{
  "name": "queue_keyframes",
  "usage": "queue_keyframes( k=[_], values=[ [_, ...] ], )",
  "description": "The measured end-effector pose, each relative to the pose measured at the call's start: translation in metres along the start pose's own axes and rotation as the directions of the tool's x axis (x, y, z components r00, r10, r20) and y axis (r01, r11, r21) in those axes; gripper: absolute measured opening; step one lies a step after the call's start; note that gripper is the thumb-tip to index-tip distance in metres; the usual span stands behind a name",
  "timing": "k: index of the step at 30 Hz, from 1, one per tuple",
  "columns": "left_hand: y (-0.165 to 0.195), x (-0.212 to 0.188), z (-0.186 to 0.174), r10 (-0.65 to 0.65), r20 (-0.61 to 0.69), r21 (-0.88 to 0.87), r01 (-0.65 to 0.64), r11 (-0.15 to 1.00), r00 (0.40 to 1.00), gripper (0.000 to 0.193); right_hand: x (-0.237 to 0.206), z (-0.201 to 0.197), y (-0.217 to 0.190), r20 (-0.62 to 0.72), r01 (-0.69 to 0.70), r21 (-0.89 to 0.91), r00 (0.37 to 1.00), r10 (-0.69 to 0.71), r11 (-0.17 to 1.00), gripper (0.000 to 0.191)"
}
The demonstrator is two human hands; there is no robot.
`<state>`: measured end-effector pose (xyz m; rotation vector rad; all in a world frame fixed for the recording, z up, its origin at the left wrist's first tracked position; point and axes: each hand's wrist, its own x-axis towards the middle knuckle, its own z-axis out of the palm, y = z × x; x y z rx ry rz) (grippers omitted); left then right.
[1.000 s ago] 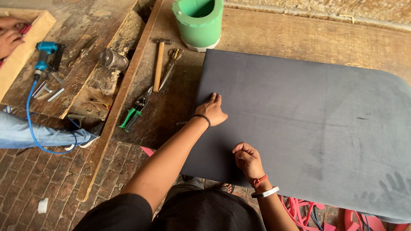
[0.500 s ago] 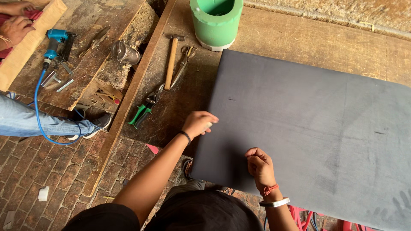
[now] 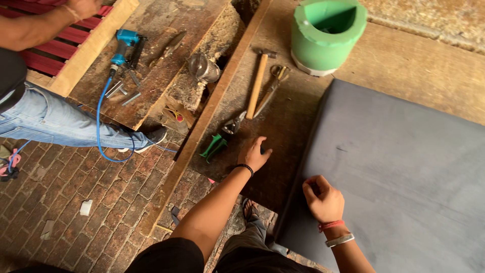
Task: The person carries a foam cushion covered in gray fabric to a workbench, picks staples from a green container, marks the cushion with a chalk marker, measures it with a tape measure, and uses a long wooden straightedge to draw a straight line across the cushion. They then lift the cushion and stack it with other finished cushions on the floor.
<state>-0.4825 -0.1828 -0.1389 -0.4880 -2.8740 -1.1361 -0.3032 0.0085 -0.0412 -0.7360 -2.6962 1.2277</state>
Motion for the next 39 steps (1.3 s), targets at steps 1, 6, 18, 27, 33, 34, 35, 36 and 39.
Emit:
queue_keyframes(
  k=[1, 6, 18, 27, 33, 34, 35, 36, 39],
  values=[
    [-0.006, 0.005, -0.006, 0.021, -0.053, -0.036, -0.023, 0.999, 0.998, 0.048, 0.004, 0.005, -0.007, -0.024, 0.077, -0.053, 0.997, -0.078, 0.996, 0.014],
    [-0.081, 0.046, -0.060, -0.484, -0.421, 0.094, 0.568, 0.817, 0.767, 0.051, 0.020, 0.024, -0.021, -0.036, 0.096, -0.096, 0.994, -0.099, 0.991, 0.016],
    [-0.145, 0.103, -0.135, -0.663, 0.166, 0.091, 0.658, 0.747, 0.730, 0.058, 0.025, 0.040, -0.013, -0.123, 0.097, -0.203, 0.985, -0.124, 0.974, 0.013],
    [-0.029, -0.046, -0.154, -0.483, 0.011, -0.084, 0.482, 0.872, 0.876, 0.043, 0.017, 0.023, -0.021, -0.056, 0.061, -0.120, 0.996, -0.068, 0.991, 0.013],
    [0.089, -0.055, -0.151, -0.158, 0.267, -0.099, 0.190, 0.977, 0.951, 0.033, -0.014, -0.013, -0.005, -0.126, -0.035, 0.523, 0.985, 0.118, 0.852, 0.010],
    [0.112, -0.049, -0.140, -0.077, 0.323, -0.090, 0.112, 0.990, 0.943, 0.035, -0.023, -0.025, 0.003, -0.174, -0.043, 0.537, 0.972, 0.160, 0.843, 0.011],
    [0.134, -0.043, -0.127, 0.015, 0.325, -0.075, 0.010, 0.997, 0.946, 0.038, -0.029, -0.038, 0.012, -0.223, -0.052, 0.559, 0.952, 0.210, 0.828, 0.010],
    [0.154, -0.036, -0.115, 0.104, 0.316, -0.060, -0.089, 0.994, 0.943, 0.042, -0.032, -0.051, 0.022, -0.266, -0.053, 0.581, 0.931, 0.250, 0.812, 0.010],
    [0.213, -0.018, -0.071, 0.244, 0.393, -0.020, -0.258, 0.966, 0.886, 0.046, -0.044, -0.102, 0.065, -0.369, -0.060, 0.617, 0.859, 0.355, 0.785, 0.009]
  ],
)
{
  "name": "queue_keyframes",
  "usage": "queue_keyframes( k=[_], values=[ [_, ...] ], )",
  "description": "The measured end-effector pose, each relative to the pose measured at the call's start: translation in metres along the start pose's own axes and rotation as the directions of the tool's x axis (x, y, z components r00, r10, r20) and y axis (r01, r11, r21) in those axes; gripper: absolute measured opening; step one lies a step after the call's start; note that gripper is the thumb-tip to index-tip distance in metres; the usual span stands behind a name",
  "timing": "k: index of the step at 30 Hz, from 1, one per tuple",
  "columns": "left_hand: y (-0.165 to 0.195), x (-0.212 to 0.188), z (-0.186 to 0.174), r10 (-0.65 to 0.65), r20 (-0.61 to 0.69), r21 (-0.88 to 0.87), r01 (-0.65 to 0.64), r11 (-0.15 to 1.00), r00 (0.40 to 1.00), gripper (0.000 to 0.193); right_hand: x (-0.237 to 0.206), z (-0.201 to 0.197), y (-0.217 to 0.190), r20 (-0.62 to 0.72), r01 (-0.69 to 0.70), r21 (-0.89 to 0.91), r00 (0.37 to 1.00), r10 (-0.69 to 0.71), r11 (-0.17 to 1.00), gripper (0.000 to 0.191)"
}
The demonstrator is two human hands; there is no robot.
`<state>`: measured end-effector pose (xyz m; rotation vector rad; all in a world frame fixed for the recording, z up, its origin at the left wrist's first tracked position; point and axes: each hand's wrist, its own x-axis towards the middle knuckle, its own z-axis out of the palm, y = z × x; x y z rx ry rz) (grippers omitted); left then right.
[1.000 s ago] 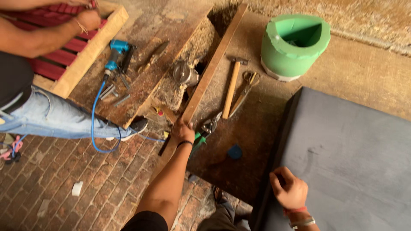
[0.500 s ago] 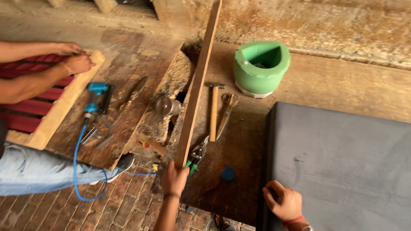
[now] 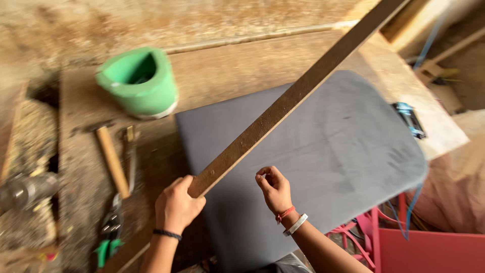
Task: The person carries a foam cushion covered in gray fabric to a workbench, picks staples from a green container, marks the cushion with a chalk marker, measures it with a tape measure, and uses a long wooden straightedge to draw a straight line across the cushion. They then lift the cushion and stack it with other finished cushions on the floor.
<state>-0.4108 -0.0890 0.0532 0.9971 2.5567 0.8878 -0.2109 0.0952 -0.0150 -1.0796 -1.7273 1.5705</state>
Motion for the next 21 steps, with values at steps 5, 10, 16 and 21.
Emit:
queue_keyframes(
  k=[5, 10, 16, 21],
  values=[
    [0.076, 0.071, 0.059, 0.179, 0.031, 0.096, -0.181, 0.979, 0.983, 0.049, 0.053, -0.123, 0.024, -0.186, -0.068, -0.031, 0.981, 0.062, 0.997, 0.013],
    [0.123, 0.131, 0.122, 0.117, 0.184, 0.247, -0.162, 0.956, 0.976, 0.048, 0.139, -0.267, 0.054, -0.313, -0.111, -0.204, 0.949, 0.043, 0.973, 0.020],
    [0.118, 0.150, 0.152, 0.259, 0.238, 0.360, -0.333, 0.872, 0.936, 0.068, 0.263, -0.381, 0.057, -0.170, 0.050, -0.647, 0.963, -0.207, 0.761, 0.035],
    [0.110, 0.133, 0.173, 0.105, 0.138, 0.265, -0.139, 0.954, 0.985, 0.065, 0.310, -0.396, 0.044, 0.074, 0.092, -0.781, 0.996, -0.054, 0.618, 0.056]
  ],
)
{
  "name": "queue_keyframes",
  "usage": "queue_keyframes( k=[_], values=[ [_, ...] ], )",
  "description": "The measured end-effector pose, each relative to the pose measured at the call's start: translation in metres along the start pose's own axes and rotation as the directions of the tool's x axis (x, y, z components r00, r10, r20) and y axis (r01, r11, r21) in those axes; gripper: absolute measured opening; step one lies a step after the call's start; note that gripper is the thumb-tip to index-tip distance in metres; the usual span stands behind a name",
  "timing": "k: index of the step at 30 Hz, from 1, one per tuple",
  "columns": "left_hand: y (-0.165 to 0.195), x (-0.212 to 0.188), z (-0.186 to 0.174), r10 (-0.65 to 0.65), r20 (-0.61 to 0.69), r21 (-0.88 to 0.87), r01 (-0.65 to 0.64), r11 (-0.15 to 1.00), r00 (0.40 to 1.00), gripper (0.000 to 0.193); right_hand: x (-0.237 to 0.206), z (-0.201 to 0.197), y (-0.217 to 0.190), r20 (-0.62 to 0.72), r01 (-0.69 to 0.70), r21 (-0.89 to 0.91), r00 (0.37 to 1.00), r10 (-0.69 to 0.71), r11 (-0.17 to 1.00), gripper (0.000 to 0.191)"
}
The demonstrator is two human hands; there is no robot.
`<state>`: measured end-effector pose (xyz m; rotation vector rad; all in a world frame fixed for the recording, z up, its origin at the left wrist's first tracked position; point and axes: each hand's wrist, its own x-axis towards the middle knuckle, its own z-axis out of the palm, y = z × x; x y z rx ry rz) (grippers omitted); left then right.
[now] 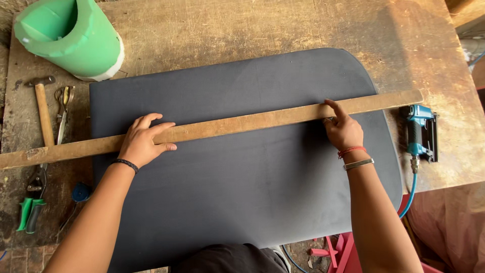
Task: The person carries a foam cushion covered in gray fabric to a workbench, picks staples from a green container, marks the cushion with a chalk marker, measures it with a tape measure, and uses a long wooden straightedge to draw a straight line across the cushion. They then lift the cushion and stack it with other finished cushions on the floor.
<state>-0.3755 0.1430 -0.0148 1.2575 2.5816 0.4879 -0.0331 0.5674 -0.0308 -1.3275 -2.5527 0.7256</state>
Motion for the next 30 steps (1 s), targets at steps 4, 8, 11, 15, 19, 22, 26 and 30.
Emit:
queue_keyframes(
  k=[4, 8, 11, 15, 19, 22, 26, 30],
  values=[
    [0.011, -0.005, 0.011, -0.020, -0.079, 0.091, 0.028, 0.995, 0.997, 0.064, 0.010, -0.003, -0.004, 0.057, 0.052, -0.026, 0.997, -0.050, 0.998, 0.058],
    [0.008, -0.029, 0.016, -0.092, -0.282, 0.010, 0.099, 0.995, 0.955, 0.074, 0.008, 0.002, 0.001, 0.053, 0.021, -0.026, 0.998, -0.020, 0.999, 0.059],
    [-0.021, -0.065, 0.022, -0.298, -0.460, -0.137, 0.264, 0.955, 0.837, 0.069, 0.003, 0.014, 0.006, -0.108, 0.107, 0.222, 0.991, -0.084, 0.969, 0.062],
    [-0.099, -0.088, 0.030, -0.646, -0.608, -0.556, 0.333, 0.762, 0.462, 0.073, -0.015, 0.061, -0.016, -0.142, 0.108, 0.925, 0.988, 0.068, 0.365, 0.037],
    [-0.174, -0.094, 0.019, -0.936, -0.013, -0.986, 0.153, 0.072, 0.352, 0.059, -0.070, 0.136, -0.088, 0.180, -0.171, 0.933, 0.984, 0.000, 0.317, 0.023],
    [-0.195, -0.087, 0.012, -0.807, 0.138, -0.989, 0.040, -0.141, 0.574, 0.044, -0.118, 0.174, -0.159, 0.308, -0.269, 0.902, 0.949, -0.069, 0.336, 0.024],
    [-0.199, -0.084, 0.018, -0.791, 0.166, -0.984, 0.042, -0.176, 0.589, 0.032, -0.172, 0.193, -0.230, 0.312, -0.239, 0.893, 0.939, -0.144, 0.381, 0.030],
    [-0.198, -0.094, 0.019, -0.727, 0.166, -0.977, 0.011, -0.212, 0.667, 0.031, -0.194, 0.199, -0.258, 0.252, -0.208, 0.918, 0.964, -0.090, 0.339, 0.022]
  ],
)
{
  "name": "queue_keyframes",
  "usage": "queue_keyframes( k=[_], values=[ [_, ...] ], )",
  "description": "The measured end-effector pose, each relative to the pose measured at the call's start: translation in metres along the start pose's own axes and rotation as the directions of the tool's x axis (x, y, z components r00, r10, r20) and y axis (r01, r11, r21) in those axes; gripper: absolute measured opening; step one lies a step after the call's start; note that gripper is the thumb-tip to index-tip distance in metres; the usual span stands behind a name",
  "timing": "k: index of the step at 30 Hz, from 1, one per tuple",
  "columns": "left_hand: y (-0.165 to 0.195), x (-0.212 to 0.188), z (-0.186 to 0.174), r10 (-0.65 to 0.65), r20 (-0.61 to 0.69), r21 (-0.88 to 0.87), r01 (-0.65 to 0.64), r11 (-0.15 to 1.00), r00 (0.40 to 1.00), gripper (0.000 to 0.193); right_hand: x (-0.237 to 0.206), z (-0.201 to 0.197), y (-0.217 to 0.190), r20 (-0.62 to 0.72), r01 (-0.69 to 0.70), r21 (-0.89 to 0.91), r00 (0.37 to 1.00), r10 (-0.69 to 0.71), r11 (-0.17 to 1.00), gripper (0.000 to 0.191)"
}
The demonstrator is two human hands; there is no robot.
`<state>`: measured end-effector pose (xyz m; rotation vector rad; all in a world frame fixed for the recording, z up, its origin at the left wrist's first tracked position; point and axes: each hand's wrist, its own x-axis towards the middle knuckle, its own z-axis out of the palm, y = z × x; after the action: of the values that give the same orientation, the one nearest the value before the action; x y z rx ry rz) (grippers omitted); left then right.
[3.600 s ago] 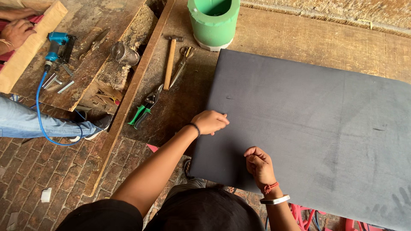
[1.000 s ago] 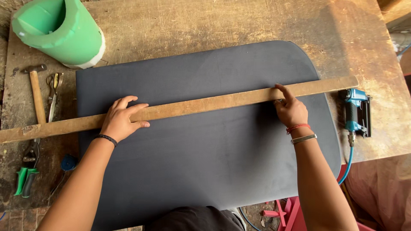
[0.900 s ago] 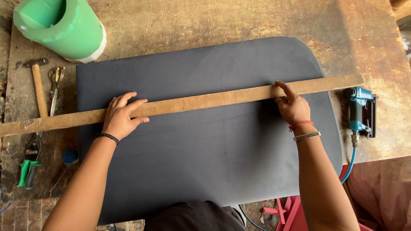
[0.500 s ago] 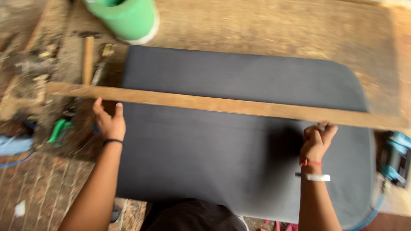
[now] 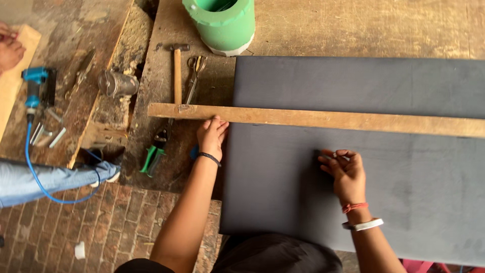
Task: The person carries a foam cushion covered in gray fabric to a workbench, picks staples from a green container, marks the cushion with a chalk marker, measures it with a tape measure, and uses a long wooden straightedge to draw a straight line across the cushion. They then lift the cushion and stack it with other finished cushions on the floor.
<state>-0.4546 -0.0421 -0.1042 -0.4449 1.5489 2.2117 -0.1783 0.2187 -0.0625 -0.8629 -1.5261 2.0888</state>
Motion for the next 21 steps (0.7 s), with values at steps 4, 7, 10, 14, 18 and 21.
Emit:
queue_keyframes(
  k=[4, 7, 10, 14, 18, 21],
  values=[
    [0.004, -0.019, -0.002, 0.033, -0.044, 0.160, -0.025, 0.987, 0.999, 0.035, -0.008, -0.005, 0.000, -0.142, -0.048, -0.012, 0.989, 0.046, 0.999, 0.015],
    [0.003, -0.056, 0.004, 0.254, -0.120, 0.401, -0.187, 0.897, 0.960, 0.035, -0.020, -0.028, -0.007, -0.337, -0.073, -0.109, 0.941, 0.032, 0.991, 0.017],
    [0.007, -0.075, 0.042, 0.496, 0.335, 0.693, -0.566, 0.447, 0.802, 0.040, -0.027, -0.064, -0.021, -0.466, -0.025, -0.119, 0.884, -0.033, 0.993, 0.019],
    [0.039, -0.062, 0.074, 0.236, 0.757, 0.652, -0.731, -0.202, 0.610, 0.056, -0.022, -0.100, -0.024, -0.463, -0.017, -0.126, 0.885, -0.043, 0.992, 0.019],
    [0.056, -0.046, 0.072, 0.096, 0.717, 0.682, -0.668, -0.298, 0.690, 0.063, -0.014, -0.105, -0.009, -0.449, -0.008, -0.164, 0.891, -0.067, 0.986, 0.018],
    [0.067, -0.033, 0.059, 0.092, 0.662, 0.737, -0.622, -0.266, 0.744, 0.060, -0.009, -0.100, 0.000, -0.423, 0.051, -0.177, 0.898, -0.122, 0.983, 0.016]
  ],
)
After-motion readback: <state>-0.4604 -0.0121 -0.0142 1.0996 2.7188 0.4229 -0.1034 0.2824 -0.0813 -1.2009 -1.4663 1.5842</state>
